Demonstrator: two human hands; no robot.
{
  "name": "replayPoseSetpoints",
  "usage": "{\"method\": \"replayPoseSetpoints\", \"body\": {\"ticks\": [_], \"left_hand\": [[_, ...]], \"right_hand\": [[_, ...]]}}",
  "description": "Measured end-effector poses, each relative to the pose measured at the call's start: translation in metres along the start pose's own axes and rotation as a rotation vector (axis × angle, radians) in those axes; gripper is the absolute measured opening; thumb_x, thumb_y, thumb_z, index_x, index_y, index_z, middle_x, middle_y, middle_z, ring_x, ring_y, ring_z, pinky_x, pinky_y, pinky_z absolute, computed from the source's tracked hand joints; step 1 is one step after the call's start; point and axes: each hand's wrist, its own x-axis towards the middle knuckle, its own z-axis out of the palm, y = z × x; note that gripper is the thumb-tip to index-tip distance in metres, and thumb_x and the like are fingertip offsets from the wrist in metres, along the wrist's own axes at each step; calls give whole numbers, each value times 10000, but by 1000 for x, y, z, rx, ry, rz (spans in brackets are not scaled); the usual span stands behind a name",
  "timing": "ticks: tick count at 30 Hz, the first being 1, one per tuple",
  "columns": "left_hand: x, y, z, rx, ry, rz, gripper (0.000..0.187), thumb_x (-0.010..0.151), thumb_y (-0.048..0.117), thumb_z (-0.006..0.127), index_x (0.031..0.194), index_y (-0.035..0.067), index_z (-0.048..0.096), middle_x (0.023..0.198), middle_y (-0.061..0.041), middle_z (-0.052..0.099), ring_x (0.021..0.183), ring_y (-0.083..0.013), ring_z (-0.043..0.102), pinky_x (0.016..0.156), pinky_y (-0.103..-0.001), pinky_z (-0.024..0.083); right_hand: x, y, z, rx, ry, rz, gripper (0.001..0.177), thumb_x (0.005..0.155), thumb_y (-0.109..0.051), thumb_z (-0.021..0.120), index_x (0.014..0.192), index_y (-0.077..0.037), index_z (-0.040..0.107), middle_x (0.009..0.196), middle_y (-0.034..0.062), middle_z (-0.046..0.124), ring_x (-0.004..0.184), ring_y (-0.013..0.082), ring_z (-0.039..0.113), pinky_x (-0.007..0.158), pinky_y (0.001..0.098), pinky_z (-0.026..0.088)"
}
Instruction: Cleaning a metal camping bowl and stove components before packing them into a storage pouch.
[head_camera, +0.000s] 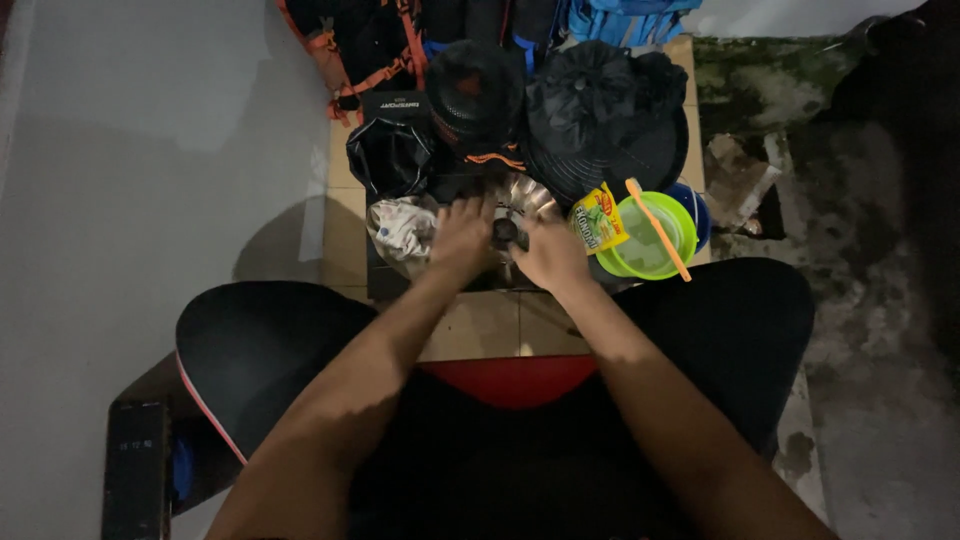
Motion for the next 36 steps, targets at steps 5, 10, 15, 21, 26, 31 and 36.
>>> {"method": "replayPoseSetpoints", "body": {"ticks": [5,10,15,21,26,31,36], "left_hand": [[2,-21,-10,-51,50,24,645,767,503,788,1303,182,627,1338,-62,566,1368,-314,419,1087,-501,311],[-8,-16,-62,-217,-80,-198,715,867,424,717,1501,223,455,1626,-161,299,1477,-411,302,1190,-614,225],[23,-59,21,-534,-255,-417,972,827,345,763,1605,205,197,1445,-226,473,1292,-468,564,1051,-624,467],[30,-67,33,-681,-314,-501,677,918,635,504,1464,236,490,1288,-173,671,1257,-380,620,1051,-554,487],[6,-49,-20,-949,-267,-537,838,834,601,643,1505,127,474,1324,-217,648,1286,-427,587,1066,-569,461],[8,-48,-2,-927,-285,-495,1007,746,611,807,1542,144,403,1405,-218,606,1343,-421,541,1131,-557,428],[5,-44,-4,-865,-277,-458,844,885,505,764,1546,143,384,1432,-190,594,1374,-383,521,1144,-547,429]], "right_hand": [[18,-6,10,-209,123,-153,508,966,-406,644,1345,-70,605,1314,287,575,1252,479,554,998,584,449],[62,-9,25,-438,22,-29,348,898,-379,673,1151,-152,745,1264,196,662,1268,402,514,974,511,362],[56,-31,13,-411,-19,94,270,875,-285,699,1046,-97,793,1197,187,729,1261,393,522,950,498,316],[51,-17,29,-284,32,132,423,902,-445,703,1247,-203,739,1334,127,675,1329,341,463,997,485,306],[44,-16,36,-319,130,110,516,860,-465,757,1313,-229,682,1359,112,621,1315,326,468,997,500,349],[58,-4,54,-271,150,92,413,876,-372,764,1241,-182,729,1346,143,616,1297,356,477,988,490,364],[57,-6,52,-166,197,42,413,847,-266,803,1215,-89,741,1309,228,610,1255,428,489,963,511,406]]}}
